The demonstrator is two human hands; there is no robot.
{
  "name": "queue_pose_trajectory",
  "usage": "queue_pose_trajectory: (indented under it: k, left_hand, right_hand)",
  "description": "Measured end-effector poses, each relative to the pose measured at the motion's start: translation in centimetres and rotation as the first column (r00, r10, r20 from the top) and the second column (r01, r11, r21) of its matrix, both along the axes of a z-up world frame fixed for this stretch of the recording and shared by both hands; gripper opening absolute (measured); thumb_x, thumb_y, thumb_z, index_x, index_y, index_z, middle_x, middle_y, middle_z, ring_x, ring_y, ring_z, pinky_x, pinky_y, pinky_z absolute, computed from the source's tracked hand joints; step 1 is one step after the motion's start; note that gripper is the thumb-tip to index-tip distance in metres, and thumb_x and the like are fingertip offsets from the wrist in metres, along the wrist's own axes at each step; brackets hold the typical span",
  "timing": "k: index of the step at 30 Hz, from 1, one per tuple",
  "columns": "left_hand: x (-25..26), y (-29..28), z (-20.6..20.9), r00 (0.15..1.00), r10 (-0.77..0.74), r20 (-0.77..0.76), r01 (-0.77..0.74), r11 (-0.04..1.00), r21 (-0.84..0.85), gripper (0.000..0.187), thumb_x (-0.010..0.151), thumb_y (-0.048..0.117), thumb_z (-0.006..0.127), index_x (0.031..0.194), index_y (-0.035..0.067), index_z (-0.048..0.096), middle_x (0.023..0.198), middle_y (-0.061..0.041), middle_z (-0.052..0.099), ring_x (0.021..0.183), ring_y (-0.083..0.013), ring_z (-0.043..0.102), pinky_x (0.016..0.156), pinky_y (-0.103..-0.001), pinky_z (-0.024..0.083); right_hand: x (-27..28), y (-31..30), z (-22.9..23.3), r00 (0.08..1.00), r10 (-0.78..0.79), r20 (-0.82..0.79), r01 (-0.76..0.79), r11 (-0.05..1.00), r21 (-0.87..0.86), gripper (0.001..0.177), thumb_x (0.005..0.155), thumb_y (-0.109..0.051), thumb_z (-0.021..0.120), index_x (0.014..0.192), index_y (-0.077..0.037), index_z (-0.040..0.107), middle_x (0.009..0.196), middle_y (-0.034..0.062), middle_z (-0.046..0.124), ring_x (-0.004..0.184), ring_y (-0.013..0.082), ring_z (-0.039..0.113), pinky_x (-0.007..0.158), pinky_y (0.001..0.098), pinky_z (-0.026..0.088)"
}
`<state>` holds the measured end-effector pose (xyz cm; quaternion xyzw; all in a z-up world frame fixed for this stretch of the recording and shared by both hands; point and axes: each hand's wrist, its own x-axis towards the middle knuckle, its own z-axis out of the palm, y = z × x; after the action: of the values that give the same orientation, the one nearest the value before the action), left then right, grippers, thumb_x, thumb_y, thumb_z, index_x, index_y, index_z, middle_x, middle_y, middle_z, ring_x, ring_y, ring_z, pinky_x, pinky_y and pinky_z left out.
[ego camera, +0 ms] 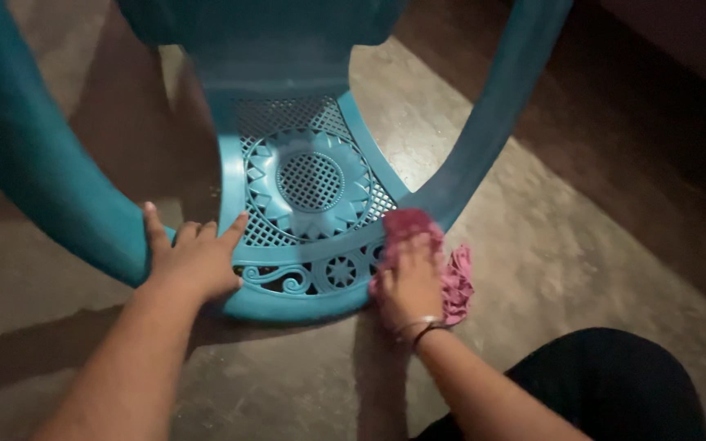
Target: The person wipes a teal plastic chair with a pink cloth. They clean the seat, backrest, armrests, and legs, turning the chair upside down to reach the underside and legs. The person uses both hands to hold the cloth and wipe the surfaces.
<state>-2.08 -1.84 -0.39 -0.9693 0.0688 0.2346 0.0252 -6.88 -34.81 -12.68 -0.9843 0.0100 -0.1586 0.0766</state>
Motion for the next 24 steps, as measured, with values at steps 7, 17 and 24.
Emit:
queue_pose_trajectory:
  k: [7,17,24]
  left_hand:
    - [0.2,0.0,0.1,1.0,0.015,-0.019,-0.014,1.0,0.022,0.099,0.088,0.049,0.072,0.164,0.042,0.009,0.166,-0.002,0.032,0.155,-0.0219,0.024,0.114,-0.07,-0.022]
    - [0.6,0.3,-0.8,1.0,-0.003,0.008,0.003,1.0,0.014,0.102,0.085,0.051,0.074,0.164,0.041,0.01,0.164,-0.001,0.035,0.154,-0.0221,0.026,0.113,-0.071,-0.02]
    - [0.4,0.7,-1.3,0.999,-0.002,0.032,0.001,1.0,0.015,0.103,0.083,0.053,0.075,0.164,0.042,0.012,0.163,0.002,0.036,0.154,-0.0195,0.027,0.114,-0.071,-0.02]
  right_hand:
    - [-1.7,3.3,4.5,0.99,0.088,-0.112,-0.088,0.996,0.002,0.05,0.096,-0.033,0.061,0.136,-0.002,0.055,0.145,0.0186,0.053,0.137,0.0357,0.049,0.123,0.0503,0.028]
    - [-1.2,1.4,4.9,0.975,0.15,-0.167,-0.142,0.988,0.06,0.062,0.098,-0.047,0.056,0.142,-0.004,0.053,0.149,0.0171,0.051,0.142,0.0338,0.046,0.123,0.0503,0.025]
    - [0.1,3.5,3.2,1.0,-0.016,0.026,0.02,0.988,-0.155,0.089,0.086,-0.062,0.061,0.141,0.007,0.043,0.148,0.0261,0.042,0.144,0.0445,0.032,0.117,0.0566,0.017]
